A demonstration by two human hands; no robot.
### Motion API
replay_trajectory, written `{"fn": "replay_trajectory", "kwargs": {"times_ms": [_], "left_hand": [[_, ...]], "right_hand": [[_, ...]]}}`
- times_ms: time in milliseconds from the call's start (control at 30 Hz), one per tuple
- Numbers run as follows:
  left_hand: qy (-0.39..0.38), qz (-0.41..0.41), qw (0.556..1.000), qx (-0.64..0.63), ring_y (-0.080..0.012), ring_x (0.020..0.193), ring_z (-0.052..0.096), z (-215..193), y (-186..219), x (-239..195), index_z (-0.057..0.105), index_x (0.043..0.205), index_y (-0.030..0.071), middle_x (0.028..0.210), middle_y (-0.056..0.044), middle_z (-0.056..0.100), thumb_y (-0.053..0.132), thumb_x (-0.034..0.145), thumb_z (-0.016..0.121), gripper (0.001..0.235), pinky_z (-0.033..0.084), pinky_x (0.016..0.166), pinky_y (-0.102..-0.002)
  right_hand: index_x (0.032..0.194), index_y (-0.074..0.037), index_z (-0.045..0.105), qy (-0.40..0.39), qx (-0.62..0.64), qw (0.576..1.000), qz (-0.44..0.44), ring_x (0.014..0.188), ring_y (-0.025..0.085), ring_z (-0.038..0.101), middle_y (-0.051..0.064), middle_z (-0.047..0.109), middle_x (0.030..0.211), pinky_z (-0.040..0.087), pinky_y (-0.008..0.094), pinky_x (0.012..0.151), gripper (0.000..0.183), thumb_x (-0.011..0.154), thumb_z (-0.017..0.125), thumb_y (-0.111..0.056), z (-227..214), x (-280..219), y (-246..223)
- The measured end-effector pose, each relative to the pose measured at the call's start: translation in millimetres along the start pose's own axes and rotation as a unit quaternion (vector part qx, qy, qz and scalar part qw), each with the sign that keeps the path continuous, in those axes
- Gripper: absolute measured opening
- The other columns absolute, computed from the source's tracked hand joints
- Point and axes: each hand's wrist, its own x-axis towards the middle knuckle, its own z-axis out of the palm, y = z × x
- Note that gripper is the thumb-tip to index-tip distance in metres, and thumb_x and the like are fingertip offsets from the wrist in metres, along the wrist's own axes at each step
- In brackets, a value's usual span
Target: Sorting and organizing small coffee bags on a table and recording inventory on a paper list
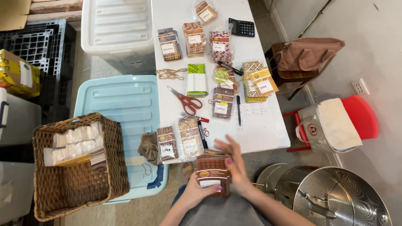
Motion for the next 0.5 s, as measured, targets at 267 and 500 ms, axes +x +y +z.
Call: {"fn": "replay_trajectory", "kwargs": {"times_ms": [267, 500], "left_hand": [[0.111, -0.024, 0.993, 0.016, -0.0206, 0.099, 0.075, 10.9, -17.1, -5.6, 0.064, 0.122, 0.006, 0.112, -0.013, 0.079, 0.007, 0.071, 0.089, 0.057, 0.060, 0.090, -0.036], [0.183, 0.042, 0.982, -0.033, -0.0197, 0.103, 0.073, 20.7, -29.9, -27.4, 0.060, 0.127, 0.009, 0.115, -0.010, 0.076, 0.007, 0.079, 0.084, 0.053, 0.058, 0.091, -0.035]], "right_hand": [[0.116, -0.005, 0.062, 0.034, 0.054, 0.997, 0.033, 0.109, 0.024, 0.072, 0.014, 0.072, 0.125, 0.061, 0.037, 0.093, 0.027, 0.091, 0.065, -0.014, 27.6, -3.3, -23.1], [0.106, -0.006, 0.067, -0.062, 0.055, 0.996, 0.044, 0.116, 0.028, 0.071, 0.015, 0.074, 0.123, 0.061, 0.039, 0.091, 0.021, 0.099, 0.055, -0.021, 34.3, -2.9, -6.9]]}}
